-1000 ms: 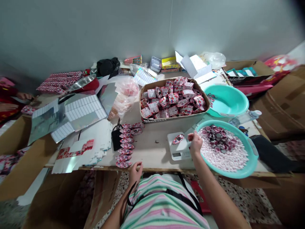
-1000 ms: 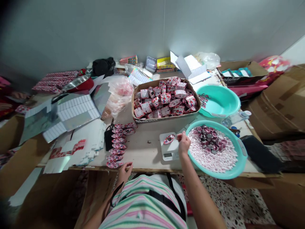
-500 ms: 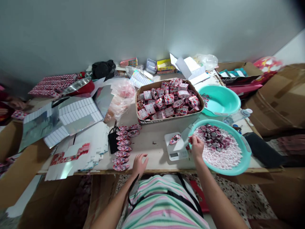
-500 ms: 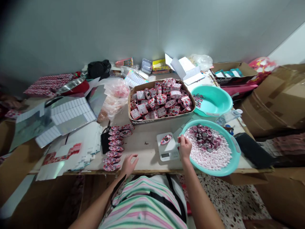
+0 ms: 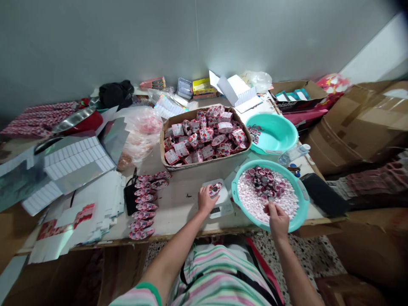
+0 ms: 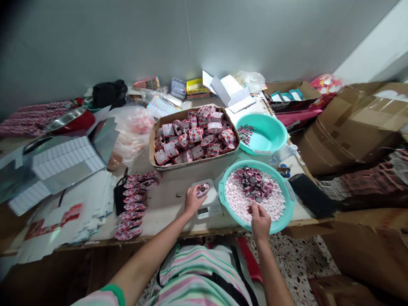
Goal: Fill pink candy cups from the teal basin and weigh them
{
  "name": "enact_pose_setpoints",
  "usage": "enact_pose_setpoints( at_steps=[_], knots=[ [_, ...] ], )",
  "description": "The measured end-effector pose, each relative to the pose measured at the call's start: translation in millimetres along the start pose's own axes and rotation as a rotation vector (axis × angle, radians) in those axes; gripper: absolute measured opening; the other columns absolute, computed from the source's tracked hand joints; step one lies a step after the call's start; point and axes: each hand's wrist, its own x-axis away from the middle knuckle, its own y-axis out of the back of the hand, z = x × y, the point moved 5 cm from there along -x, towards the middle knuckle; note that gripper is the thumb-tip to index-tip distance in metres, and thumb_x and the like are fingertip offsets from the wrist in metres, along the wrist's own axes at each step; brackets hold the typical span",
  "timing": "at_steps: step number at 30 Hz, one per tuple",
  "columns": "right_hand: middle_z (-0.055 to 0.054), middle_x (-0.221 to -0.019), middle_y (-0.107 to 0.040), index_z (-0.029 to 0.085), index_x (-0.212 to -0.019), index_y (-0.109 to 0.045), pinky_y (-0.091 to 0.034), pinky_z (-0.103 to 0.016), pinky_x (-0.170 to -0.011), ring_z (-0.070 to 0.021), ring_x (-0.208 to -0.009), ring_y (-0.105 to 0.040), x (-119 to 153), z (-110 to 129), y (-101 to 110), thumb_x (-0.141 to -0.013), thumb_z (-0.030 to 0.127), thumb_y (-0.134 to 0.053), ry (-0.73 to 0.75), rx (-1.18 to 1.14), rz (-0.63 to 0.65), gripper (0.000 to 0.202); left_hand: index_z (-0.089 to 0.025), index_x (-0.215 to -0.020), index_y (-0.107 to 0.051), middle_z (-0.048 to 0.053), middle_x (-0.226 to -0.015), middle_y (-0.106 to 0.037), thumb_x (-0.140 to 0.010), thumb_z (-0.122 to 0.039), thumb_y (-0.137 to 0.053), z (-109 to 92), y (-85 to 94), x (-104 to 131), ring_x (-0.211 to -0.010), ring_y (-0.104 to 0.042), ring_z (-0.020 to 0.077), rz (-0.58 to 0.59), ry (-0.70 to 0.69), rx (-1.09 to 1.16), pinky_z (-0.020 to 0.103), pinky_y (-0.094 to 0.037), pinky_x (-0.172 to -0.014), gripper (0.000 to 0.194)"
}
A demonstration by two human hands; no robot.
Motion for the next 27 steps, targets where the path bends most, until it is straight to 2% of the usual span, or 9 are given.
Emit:
enact_pose_setpoints(
  at_steps=[3,6,8,10,13,16,21,27],
  knots=[
    [-0.001,-0.06,-0.058,0.016,-0.068,-0.065,-0.04,-0.028,-0.06,-0.0164,-0.06,-0.052,-15.0,-8.4,16.7,-0.074,0.063,-0.059,-0.018,0.023,0.016,0.047,-0.019,-0.102,-0.06,0.007,-0.095,-0.065,-0.072,-0.019,-0.067,-7.3,-0.5,-5.7,-0.095,-0.058,0.0244,-0.019,0.008,-0.014,0.037,-0.043,-0.084,0.031],
    [-0.001,-0.059,-0.058,0.016,-0.067,-0.065,-0.04,-0.028,-0.059,-0.016,-0.059,-0.051,-31.3,-15.1,27.7,-0.074,0.064,-0.059,-0.018,0.026,0.038,0.049,-0.02,-0.105,-0.059,0.006,-0.099,-0.064,-0.072,-0.016,-0.064,-23.8,16.0,-3.6,-0.096,-0.058,0.0231,-0.057,-0.003,-0.028,0.036,-0.043,-0.087,0.033],
    [-0.001,-0.059,-0.058,0.016,-0.067,-0.065,-0.04,-0.028,-0.059,-0.0162,-0.058,-0.051,-41.4,-17.8,32.8,-0.074,0.065,-0.058,-0.019,0.02,0.049,0.049,-0.022,-0.11,-0.058,0.006,-0.105,-0.061,-0.073,-0.016,-0.063,-43.5,35.4,1.7,-0.1,-0.056,0.0226,-0.117,-0.05,-0.024,0.036,-0.042,-0.09,0.038],
    [-0.001,-0.059,-0.058,0.017,-0.066,-0.064,-0.039,-0.028,-0.06,-0.0164,-0.059,-0.05,-50.0,-18.4,36.5,-0.074,0.065,-0.057,-0.014,0.02,0.065,0.049,-0.023,-0.116,-0.057,0.007,-0.109,-0.058,-0.075,-0.019,-0.063,-69.7,55.2,8.9,-0.103,-0.055,0.0226,-0.189,-0.154,-0.017,0.035,-0.042,-0.093,0.041],
    [-0.002,-0.059,-0.057,0.017,-0.064,-0.063,-0.039,-0.028,-0.061,-0.0165,-0.059,-0.051,-59.7,-17.7,42.1,-0.075,0.065,-0.056,-0.002,0.015,0.078,0.05,-0.024,-0.122,-0.055,0.008,-0.114,-0.054,-0.081,-0.03,-0.061,-109.3,67.9,17.2,-0.108,-0.051,0.0241,-0.218,-0.333,-0.053,0.038,-0.038,-0.098,0.043],
    [-0.002,-0.059,-0.058,0.016,-0.066,-0.063,-0.038,-0.028,-0.061,-0.0168,-0.059,-0.051,-65.9,-19.7,50.8,-0.075,0.066,-0.055,-0.009,-0.013,0.062,0.051,-0.024,-0.121,-0.058,0.008,-0.106,-0.057,-0.083,-0.032,-0.058,-134.4,54.9,17.8,-0.102,-0.053,0.0242,-0.157,-0.417,-0.161,0.043,-0.032,-0.102,0.039],
    [-0.002,-0.058,-0.058,0.016,-0.065,-0.063,-0.039,-0.028,-0.059,-0.0169,-0.058,-0.051,-70.3,-27.5,70.8,-0.074,0.067,-0.055,0.01,-0.025,0.056,0.052,-0.025,-0.122,-0.058,0.008,-0.104,-0.058,-0.084,-0.032,-0.056,-150.6,27.8,15.7,-0.099,-0.053,0.0237,-0.125,-0.421,-0.237,0.046,-0.028,-0.103,0.038],
    [-0.003,-0.063,-0.061,0.017,-0.069,-0.064,-0.04,-0.028,-0.061,-0.0189,-0.063,-0.055,-74.4,-37.7,85.3,-0.075,0.065,-0.056,-0.014,0.001,0.097,0.05,-0.026,-0.122,-0.058,0.009,-0.105,-0.058,-0.086,-0.036,-0.054,-161.2,21.4,16.5,-0.1,-0.053,0.0238,-0.137,-0.435,-0.253,0.046,-0.026,-0.103,0.038]
  ],
)
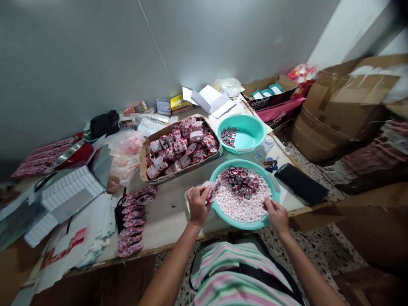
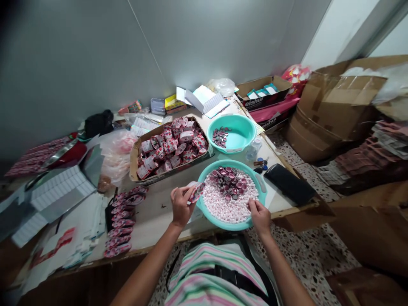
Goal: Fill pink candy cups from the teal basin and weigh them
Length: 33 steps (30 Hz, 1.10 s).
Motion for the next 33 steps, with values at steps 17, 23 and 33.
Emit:
enact_pose_setpoints(
  at_steps=[17,23,33],
  knots=[
    [0.0,-0.06,-0.056,0.018,-0.063,-0.06,-0.038,-0.027,-0.06,-0.0164,-0.061,-0.05,-10.0,-3.3,-17.2,-0.079,0.062,-0.052,0.054,0.046,0.121,0.047,-0.026,-0.121,-0.058,0.008,-0.105,-0.061,-0.083,-0.026,-0.059,-6.1,-2.6,10.4,-0.1,-0.055,0.0238,0.018,0.074,-0.04,0.047,-0.022,-0.104,0.038],
    [-0.003,-0.064,-0.061,0.017,-0.067,-0.064,-0.04,-0.027,-0.06,-0.0178,-0.063,-0.053,-10.5,-6.0,-20.4,-0.078,0.063,-0.051,0.047,0.068,0.147,0.049,-0.027,-0.122,-0.057,0.008,-0.108,-0.061,-0.081,-0.026,-0.061,-9.2,3.7,13.5,-0.102,-0.056,0.0236,-0.003,0.103,-0.052,0.045,-0.024,-0.105,0.042],
    [-0.005,-0.067,-0.065,0.018,-0.07,-0.064,-0.046,-0.03,-0.061,-0.0212,-0.066,-0.06,2.5,8.3,-8.7,-0.084,0.059,-0.045,0.107,0.211,0.172,0.047,-0.029,-0.119,-0.06,0.007,-0.11,-0.059,-0.08,-0.025,-0.057,-16.6,-7.7,16.3,-0.108,-0.052,0.0251,0.075,0.25,0.191,0.052,-0.018,-0.109,0.039]
  ],
)
